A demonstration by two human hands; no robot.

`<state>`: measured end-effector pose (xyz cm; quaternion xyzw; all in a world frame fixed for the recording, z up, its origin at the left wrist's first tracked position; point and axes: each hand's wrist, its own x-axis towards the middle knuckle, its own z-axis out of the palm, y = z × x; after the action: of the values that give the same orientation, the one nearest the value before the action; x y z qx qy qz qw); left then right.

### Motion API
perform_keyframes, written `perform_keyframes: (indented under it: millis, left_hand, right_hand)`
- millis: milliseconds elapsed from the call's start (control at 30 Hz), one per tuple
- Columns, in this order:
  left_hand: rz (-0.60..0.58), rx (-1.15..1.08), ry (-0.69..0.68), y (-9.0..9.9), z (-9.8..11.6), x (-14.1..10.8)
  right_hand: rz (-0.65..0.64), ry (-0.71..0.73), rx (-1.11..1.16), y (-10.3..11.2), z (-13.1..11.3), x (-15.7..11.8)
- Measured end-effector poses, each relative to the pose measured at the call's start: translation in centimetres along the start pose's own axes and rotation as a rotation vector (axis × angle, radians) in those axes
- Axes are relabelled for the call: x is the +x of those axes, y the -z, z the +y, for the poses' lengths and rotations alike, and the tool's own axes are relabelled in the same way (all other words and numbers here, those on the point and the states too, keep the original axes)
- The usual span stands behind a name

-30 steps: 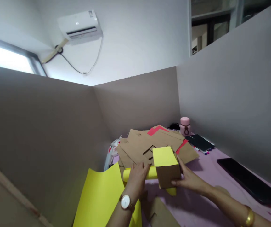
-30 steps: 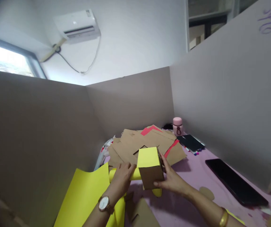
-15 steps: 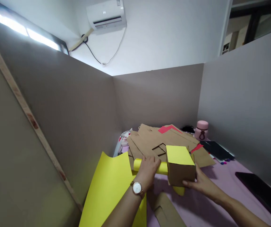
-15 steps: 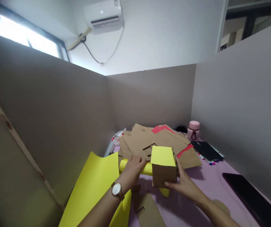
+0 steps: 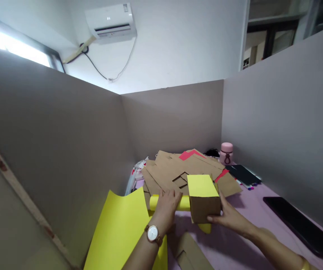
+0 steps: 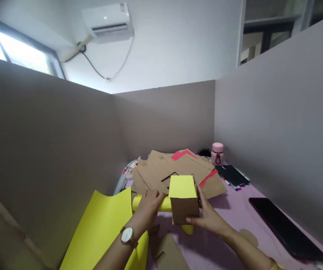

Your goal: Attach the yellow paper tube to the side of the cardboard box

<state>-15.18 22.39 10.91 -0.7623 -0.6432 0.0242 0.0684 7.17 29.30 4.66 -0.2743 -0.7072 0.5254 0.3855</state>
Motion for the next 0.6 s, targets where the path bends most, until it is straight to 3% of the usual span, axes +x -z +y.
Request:
perform_keyframes:
  millis: [600]
  left_hand:
    - [0.036, 0.027, 0.055, 0.1, -1.3, 1.1]
  right_hand:
    - [0.011, 0.152, 0.007, 0.1, 0.6, 1.1]
